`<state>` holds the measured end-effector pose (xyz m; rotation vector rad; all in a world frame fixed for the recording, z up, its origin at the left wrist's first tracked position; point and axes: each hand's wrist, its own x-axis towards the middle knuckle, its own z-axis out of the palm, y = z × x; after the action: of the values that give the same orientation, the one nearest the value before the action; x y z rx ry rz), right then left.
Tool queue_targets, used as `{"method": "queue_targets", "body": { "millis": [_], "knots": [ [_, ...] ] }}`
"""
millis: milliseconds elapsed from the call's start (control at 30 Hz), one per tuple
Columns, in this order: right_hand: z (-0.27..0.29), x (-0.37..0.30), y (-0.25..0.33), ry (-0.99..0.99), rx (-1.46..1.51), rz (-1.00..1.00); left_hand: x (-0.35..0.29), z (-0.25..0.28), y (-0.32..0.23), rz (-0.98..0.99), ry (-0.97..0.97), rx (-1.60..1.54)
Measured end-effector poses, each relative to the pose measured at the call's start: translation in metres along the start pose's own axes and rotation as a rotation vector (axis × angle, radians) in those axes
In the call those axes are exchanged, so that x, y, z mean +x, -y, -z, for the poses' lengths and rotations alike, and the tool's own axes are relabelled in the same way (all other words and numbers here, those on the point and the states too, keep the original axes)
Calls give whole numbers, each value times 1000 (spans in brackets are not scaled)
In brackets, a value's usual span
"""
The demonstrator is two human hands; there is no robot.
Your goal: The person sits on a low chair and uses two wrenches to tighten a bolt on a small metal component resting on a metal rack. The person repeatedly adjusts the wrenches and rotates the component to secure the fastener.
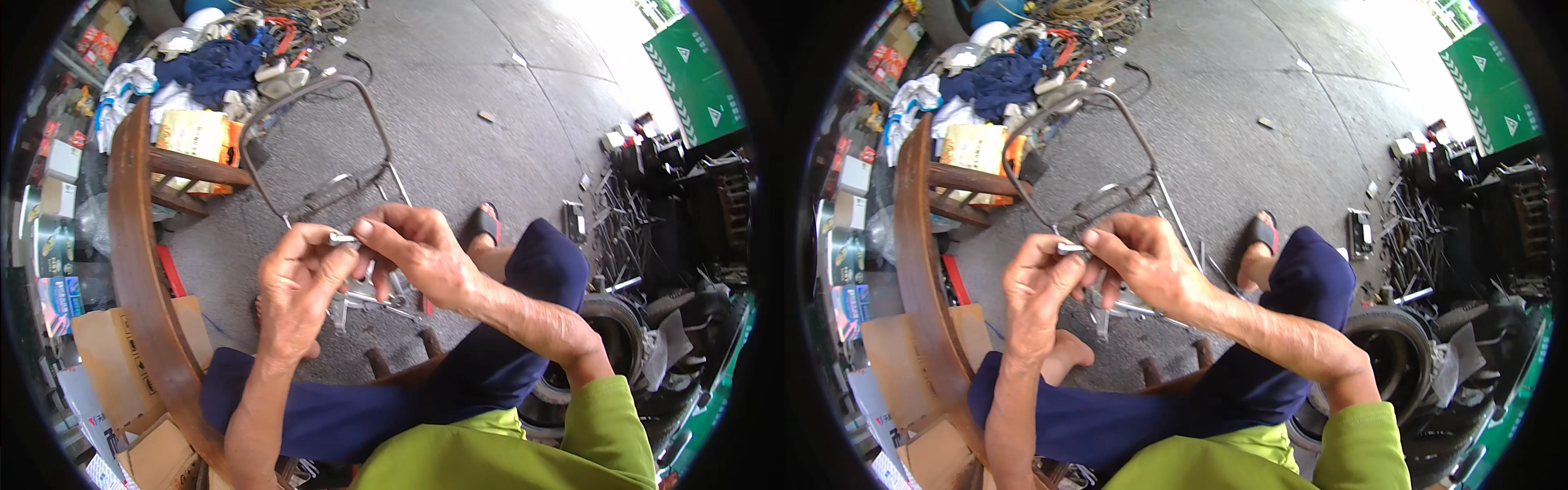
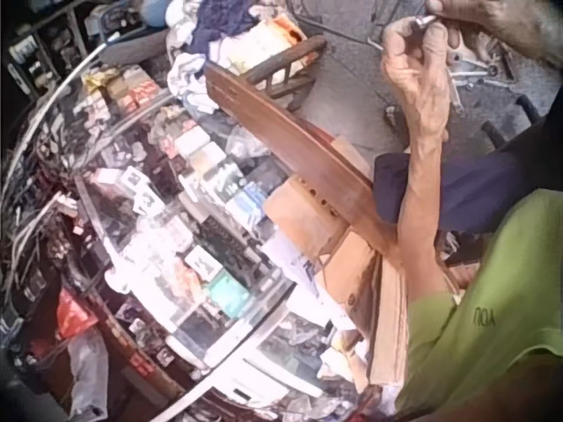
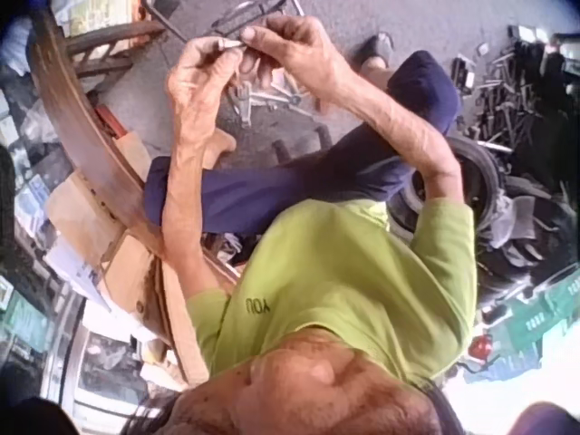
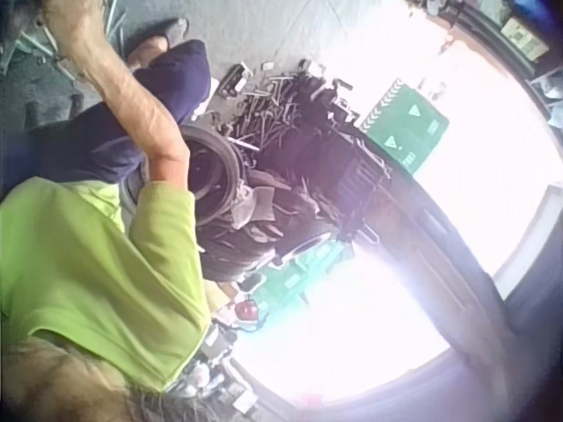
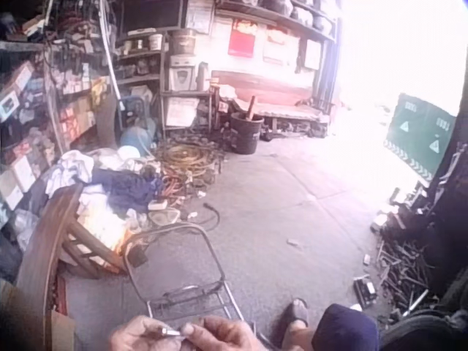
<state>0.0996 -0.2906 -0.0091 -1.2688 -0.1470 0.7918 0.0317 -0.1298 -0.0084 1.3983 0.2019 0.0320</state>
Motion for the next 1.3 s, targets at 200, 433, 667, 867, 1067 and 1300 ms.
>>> {"method": "queue_targets", "body": {
  "millis": [200, 433, 667, 867, 1067, 1300],
  "knots": [
    [7, -12, -10, 111, 5, -13, -11, -4, 12, 54, -68, -81],
    [56, -6, -42, -353, -18, 104, -6, 11, -1, 70, -177, -316],
    [204, -38, -301, -1569, 550, -166, -9, 36, -10, 270, -211, -488],
    [164, -34, -336, -875, -346, -406, -21, 32, -17, 254, -213, -468],
    [153, -32, -346, -390, -989, -543, -9, 45, -14, 281, -237, -486],
    [146, -36, -341, -451, -997, -543, -3, 41, -9, 300, -220, -426]
  ]
}}
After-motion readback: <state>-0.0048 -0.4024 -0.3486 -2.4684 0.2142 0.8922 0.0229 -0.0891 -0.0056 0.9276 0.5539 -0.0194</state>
